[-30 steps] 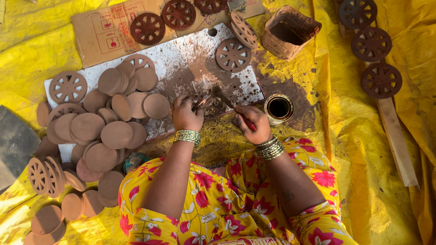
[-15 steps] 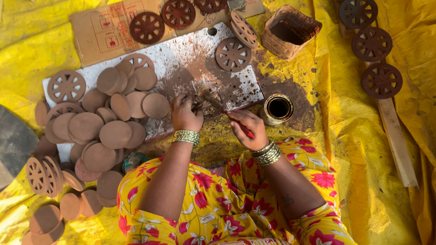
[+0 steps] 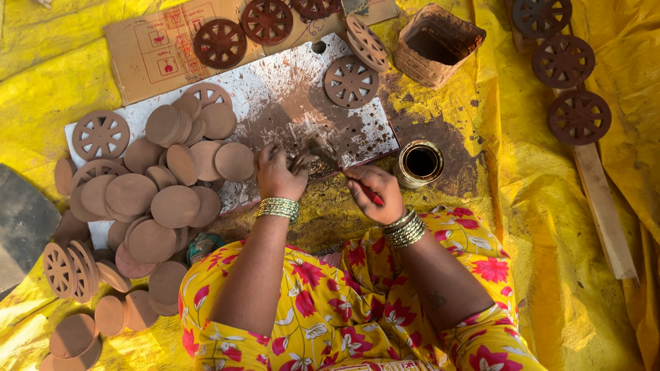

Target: The person sits on the ground and paints wheel-shaped clay discs with dark pigment using a brush, dipping the brush into a small jar between strokes. They hold each disc in one hand while coating its face, then set finished discs aside and pick up unpainted ones from a pile.

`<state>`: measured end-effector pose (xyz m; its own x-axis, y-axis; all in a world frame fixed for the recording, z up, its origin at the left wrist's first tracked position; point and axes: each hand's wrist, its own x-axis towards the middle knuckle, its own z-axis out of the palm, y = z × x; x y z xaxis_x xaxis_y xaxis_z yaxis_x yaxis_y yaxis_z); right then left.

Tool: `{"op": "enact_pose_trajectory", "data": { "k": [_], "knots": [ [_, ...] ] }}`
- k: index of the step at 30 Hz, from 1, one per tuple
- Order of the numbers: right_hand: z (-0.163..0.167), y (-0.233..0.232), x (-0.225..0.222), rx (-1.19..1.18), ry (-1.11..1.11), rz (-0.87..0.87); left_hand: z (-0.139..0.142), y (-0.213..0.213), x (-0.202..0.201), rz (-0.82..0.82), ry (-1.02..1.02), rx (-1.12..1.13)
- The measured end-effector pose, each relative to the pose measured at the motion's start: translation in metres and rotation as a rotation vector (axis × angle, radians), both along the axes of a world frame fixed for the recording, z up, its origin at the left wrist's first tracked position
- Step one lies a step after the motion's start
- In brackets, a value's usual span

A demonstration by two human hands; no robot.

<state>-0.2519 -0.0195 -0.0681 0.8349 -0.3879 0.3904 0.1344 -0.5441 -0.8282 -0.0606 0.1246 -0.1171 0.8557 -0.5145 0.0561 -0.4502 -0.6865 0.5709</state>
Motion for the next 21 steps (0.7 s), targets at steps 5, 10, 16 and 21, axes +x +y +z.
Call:
{"op": "enact_pose_trajectory", "data": {
  "k": [5,10,16,21],
  "knots": [
    [0.004,0.008,-0.002,-0.053,-0.061,0.093,0.011,0.003,-0.001,-0.004,-0.076,0.012],
    [0.007,0.005,-0.002,0.077,0.181,-0.141,0.001,0.003,0.000,0.003,-0.119,0.010],
    [0.002,0.005,-0.005,0.029,-0.089,-0.004,-0.013,-0.004,0.000,-0.019,-0.075,-0.052],
    [-0.006,-0.001,-0.005,0.102,0.035,-0.033,-0.015,-0.006,-0.003,-0.013,-0.123,-0.055]
  ]
}}
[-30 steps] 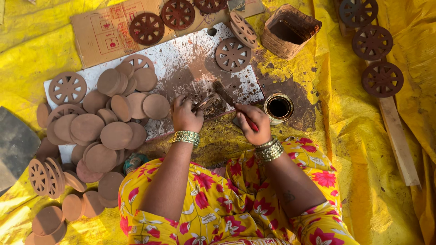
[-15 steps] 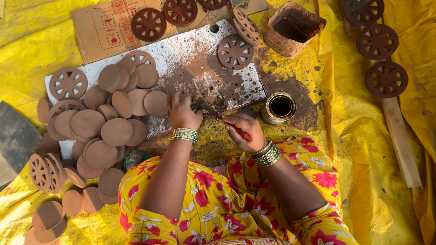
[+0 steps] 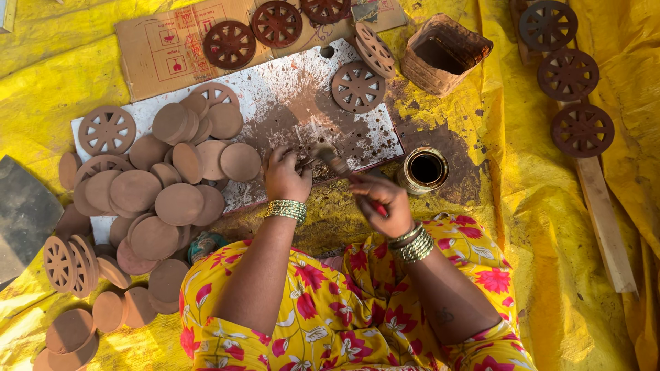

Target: The person sits on the ground and paints wheel-shaped clay discs with dark pigment using a brush, dipping the brush into a small jar between strokes. They hold each disc in one hand while coating its face, then set finished discs aside and pick up unpainted ones from a pile.

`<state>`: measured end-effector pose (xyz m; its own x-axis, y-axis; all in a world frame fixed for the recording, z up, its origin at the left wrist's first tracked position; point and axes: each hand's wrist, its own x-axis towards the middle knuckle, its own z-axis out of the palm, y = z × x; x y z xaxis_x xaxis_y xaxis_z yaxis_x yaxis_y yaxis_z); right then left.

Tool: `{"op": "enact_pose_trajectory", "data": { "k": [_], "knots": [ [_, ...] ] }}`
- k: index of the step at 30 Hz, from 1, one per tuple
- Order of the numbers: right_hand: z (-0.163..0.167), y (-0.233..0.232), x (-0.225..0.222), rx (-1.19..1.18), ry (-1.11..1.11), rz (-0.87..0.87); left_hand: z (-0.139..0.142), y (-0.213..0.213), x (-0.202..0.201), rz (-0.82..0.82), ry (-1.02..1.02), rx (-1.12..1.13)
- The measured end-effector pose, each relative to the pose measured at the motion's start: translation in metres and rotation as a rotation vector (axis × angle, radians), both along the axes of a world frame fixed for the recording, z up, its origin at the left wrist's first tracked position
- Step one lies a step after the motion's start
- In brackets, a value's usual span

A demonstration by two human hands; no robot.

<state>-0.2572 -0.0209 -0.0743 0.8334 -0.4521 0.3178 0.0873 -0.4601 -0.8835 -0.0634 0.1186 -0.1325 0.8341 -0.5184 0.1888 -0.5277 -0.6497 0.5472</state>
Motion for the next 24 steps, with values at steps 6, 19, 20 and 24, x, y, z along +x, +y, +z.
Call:
{"op": "enact_pose_trajectory", "data": {
  "k": [6,19,20,24],
  "knots": [
    [-0.008,0.001,-0.009,-0.140,-0.087,0.028,-0.001,0.001,0.004,0.003,0.007,-0.041],
    [-0.013,-0.001,-0.005,-0.222,-0.065,0.068,-0.006,0.003,0.004,0.000,-0.009,-0.077],
    [-0.013,-0.001,-0.003,-0.188,-0.033,0.029,-0.005,0.004,0.004,-0.001,-0.014,-0.081],
    [-0.008,-0.008,0.000,-0.132,-0.012,-0.069,-0.005,0.003,0.005,0.018,0.029,-0.066]
  ]
}}
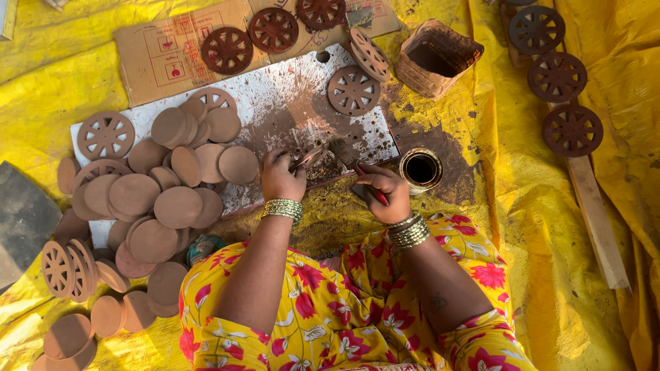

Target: The person sits on the ground and paints wheel-shaped clay discs with dark pigment using a brush, dipping the brush into a small jar between strokes. They hold each disc in one hand while coating its face, then set finished discs aside and pick up unpainted ones from a pile.

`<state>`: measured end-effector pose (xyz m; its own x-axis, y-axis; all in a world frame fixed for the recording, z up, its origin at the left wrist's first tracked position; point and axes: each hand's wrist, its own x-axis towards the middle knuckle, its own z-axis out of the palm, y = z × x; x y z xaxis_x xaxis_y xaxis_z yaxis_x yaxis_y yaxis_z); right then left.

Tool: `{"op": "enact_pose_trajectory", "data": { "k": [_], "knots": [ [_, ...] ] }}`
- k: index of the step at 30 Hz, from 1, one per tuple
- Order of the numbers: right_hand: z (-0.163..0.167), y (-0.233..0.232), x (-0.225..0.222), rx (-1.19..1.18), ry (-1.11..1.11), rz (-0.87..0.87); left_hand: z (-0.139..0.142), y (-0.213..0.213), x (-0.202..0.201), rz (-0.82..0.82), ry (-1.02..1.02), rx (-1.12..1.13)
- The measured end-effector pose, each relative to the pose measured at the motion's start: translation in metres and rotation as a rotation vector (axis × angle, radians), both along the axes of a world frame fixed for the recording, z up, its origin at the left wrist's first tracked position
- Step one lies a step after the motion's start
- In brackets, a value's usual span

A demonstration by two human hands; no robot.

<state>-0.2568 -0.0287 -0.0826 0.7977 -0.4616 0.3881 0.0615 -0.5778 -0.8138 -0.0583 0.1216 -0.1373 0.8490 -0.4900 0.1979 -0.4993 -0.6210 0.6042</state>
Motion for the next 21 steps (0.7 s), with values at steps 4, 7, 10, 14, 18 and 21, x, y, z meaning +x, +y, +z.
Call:
{"op": "enact_pose_trajectory", "data": {
  "k": [4,7,10,14,18,21],
  "knots": [
    [0.002,0.003,-0.005,-0.033,-0.082,0.194,-0.001,-0.001,-0.002,-0.015,-0.010,-0.005],
    [0.004,0.004,-0.003,-0.072,-0.010,0.193,-0.001,0.000,-0.005,-0.013,0.020,-0.003],
    [0.009,-0.001,0.000,-0.105,-0.006,0.014,-0.001,0.000,-0.004,-0.008,-0.021,-0.011],
    [0.012,0.005,-0.007,-0.092,-0.017,0.126,-0.004,0.000,-0.003,-0.018,-0.040,0.008],
    [0.010,0.007,-0.005,-0.102,0.034,0.132,-0.008,0.002,-0.006,-0.012,-0.032,-0.031],
    [0.011,0.000,0.002,-0.077,0.030,-0.005,-0.007,0.001,-0.003,-0.012,-0.044,-0.019]
  ]
}}
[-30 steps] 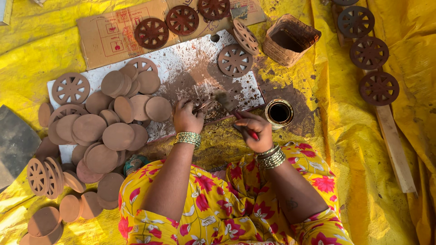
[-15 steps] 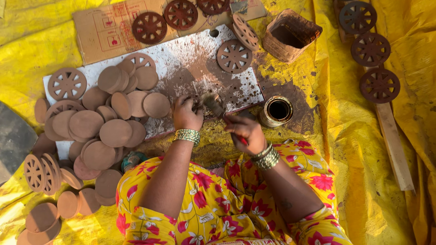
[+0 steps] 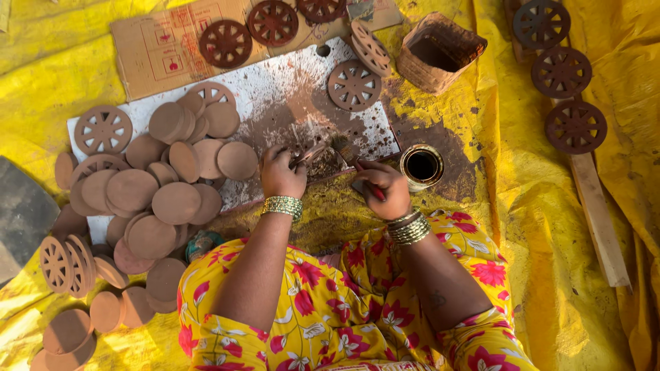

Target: The person sits on the ground and paints wheel-shaped clay discs with dark pigment using a brush, dipping the brush into a small jar between strokes. They hold each disc in one hand while coating its face, then set finished discs aside and pick up unpainted ones from a pile.

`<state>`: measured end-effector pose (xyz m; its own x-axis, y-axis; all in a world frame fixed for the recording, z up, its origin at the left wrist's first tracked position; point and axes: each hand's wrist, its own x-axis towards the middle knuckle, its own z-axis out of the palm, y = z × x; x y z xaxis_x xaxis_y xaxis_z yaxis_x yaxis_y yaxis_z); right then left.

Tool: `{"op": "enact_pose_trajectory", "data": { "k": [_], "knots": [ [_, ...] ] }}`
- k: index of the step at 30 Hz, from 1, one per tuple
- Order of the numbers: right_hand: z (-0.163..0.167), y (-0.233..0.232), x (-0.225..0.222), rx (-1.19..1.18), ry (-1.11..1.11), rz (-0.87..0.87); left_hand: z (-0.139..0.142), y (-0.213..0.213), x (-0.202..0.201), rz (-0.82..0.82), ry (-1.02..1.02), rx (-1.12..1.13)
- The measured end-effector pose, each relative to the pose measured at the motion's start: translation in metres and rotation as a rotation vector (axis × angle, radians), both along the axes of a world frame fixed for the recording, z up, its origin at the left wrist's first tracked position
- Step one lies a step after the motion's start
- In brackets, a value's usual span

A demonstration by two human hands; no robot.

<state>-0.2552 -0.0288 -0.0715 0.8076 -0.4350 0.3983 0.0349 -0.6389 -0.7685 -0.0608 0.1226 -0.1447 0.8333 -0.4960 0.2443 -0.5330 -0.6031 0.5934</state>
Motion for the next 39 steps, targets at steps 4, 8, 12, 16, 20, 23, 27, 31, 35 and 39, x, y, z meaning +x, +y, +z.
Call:
{"op": "enact_pose_trajectory", "data": {
  "k": [4,8,12,16,20,23,27,31,35,39],
  "knots": [
    [0.005,0.013,-0.004,0.115,0.003,0.047,0.000,0.000,0.001,-0.011,0.024,0.016],
    [0.006,0.031,-0.007,0.019,-0.032,0.162,-0.001,0.000,-0.003,0.015,0.017,0.017],
    [0.003,0.011,0.007,0.046,0.043,0.012,-0.001,0.000,0.001,-0.003,0.028,0.010],
    [-0.004,0.011,-0.002,0.141,0.045,-0.112,-0.003,0.000,0.002,0.014,0.034,0.015],
    [-0.012,0.018,-0.004,0.102,-0.062,0.052,-0.006,0.001,0.001,0.005,0.004,0.001],
    [-0.014,0.008,0.004,0.185,0.055,-0.035,-0.005,0.001,0.002,0.018,0.033,0.008],
    [-0.012,0.002,0.001,0.076,-0.058,-0.065,-0.002,0.000,0.002,0.019,0.019,-0.005],
    [-0.015,0.011,-0.005,0.027,-0.153,0.121,-0.002,0.000,-0.001,0.015,0.026,0.022],
    [-0.017,0.003,0.004,0.188,0.039,-0.055,-0.003,0.002,0.000,0.016,0.059,-0.005],
    [-0.002,-0.004,-0.001,0.098,0.124,-0.136,0.001,0.005,0.010,0.064,0.171,0.049]
  ]
}}
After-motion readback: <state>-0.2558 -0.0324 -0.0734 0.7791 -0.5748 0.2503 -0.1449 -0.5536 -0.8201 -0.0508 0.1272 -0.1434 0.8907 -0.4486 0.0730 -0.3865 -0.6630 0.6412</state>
